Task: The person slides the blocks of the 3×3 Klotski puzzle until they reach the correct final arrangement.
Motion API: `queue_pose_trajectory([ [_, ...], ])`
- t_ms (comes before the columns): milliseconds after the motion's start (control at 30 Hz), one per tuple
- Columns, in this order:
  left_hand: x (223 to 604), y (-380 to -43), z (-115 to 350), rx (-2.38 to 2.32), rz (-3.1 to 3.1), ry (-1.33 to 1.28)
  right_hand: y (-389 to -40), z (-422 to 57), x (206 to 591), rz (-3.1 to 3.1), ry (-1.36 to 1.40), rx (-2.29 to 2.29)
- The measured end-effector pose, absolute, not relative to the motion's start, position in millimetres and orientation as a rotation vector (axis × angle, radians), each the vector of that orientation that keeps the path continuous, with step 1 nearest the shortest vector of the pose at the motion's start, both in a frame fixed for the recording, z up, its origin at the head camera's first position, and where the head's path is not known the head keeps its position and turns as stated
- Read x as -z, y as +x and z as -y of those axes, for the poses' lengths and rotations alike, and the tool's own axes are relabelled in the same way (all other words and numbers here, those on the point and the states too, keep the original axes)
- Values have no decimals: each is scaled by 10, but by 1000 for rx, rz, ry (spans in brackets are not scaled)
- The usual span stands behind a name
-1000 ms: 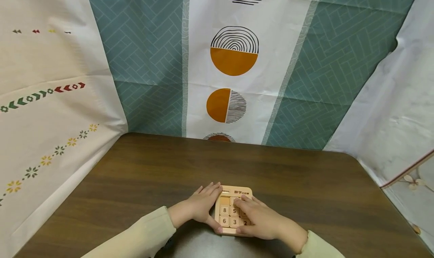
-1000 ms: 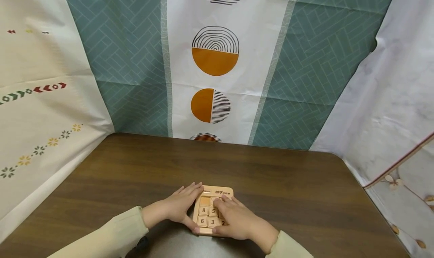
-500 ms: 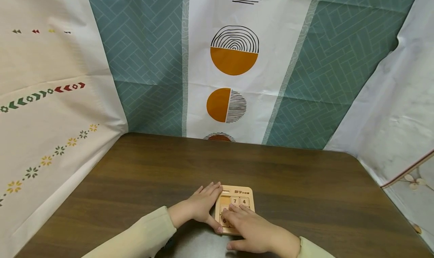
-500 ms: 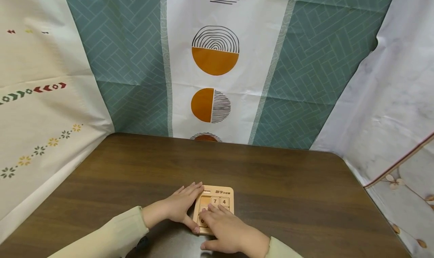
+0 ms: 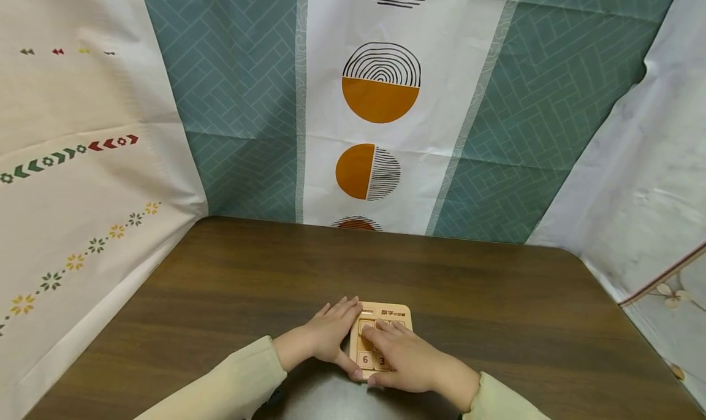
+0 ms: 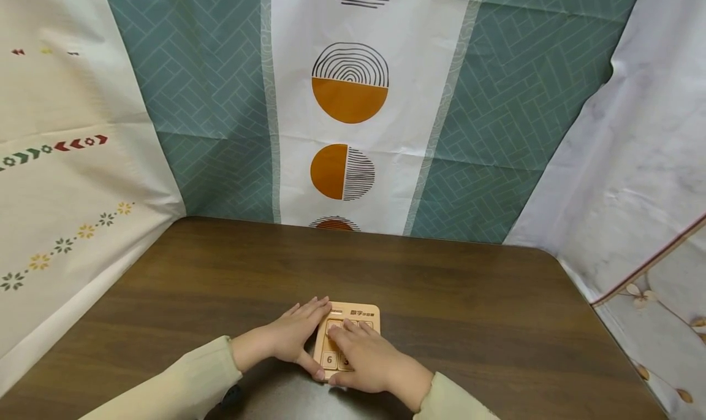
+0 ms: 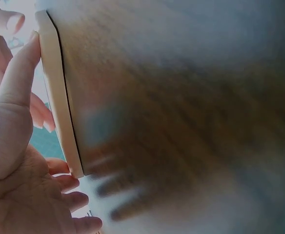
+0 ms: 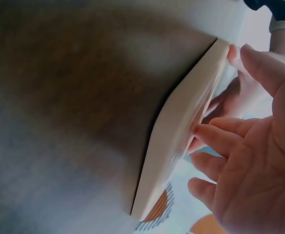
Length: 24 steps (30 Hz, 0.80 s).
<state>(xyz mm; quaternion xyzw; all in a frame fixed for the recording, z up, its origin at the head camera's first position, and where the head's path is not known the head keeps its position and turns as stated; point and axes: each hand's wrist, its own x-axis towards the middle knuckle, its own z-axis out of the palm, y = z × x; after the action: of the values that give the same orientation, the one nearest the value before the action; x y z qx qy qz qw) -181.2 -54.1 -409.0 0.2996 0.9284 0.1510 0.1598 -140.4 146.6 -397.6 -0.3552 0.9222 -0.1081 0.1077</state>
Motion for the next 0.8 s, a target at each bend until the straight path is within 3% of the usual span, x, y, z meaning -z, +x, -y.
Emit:
queue_pose_trajectory([
  [233, 4100, -1816, 536, -442, -2653, 854, -1381, -1479, 3964, -2722, -1046, 337],
  [800, 4103, -1801, 546, -452, -2664, 879, -1063, -1556, 4007, -2699, -1336, 154],
])
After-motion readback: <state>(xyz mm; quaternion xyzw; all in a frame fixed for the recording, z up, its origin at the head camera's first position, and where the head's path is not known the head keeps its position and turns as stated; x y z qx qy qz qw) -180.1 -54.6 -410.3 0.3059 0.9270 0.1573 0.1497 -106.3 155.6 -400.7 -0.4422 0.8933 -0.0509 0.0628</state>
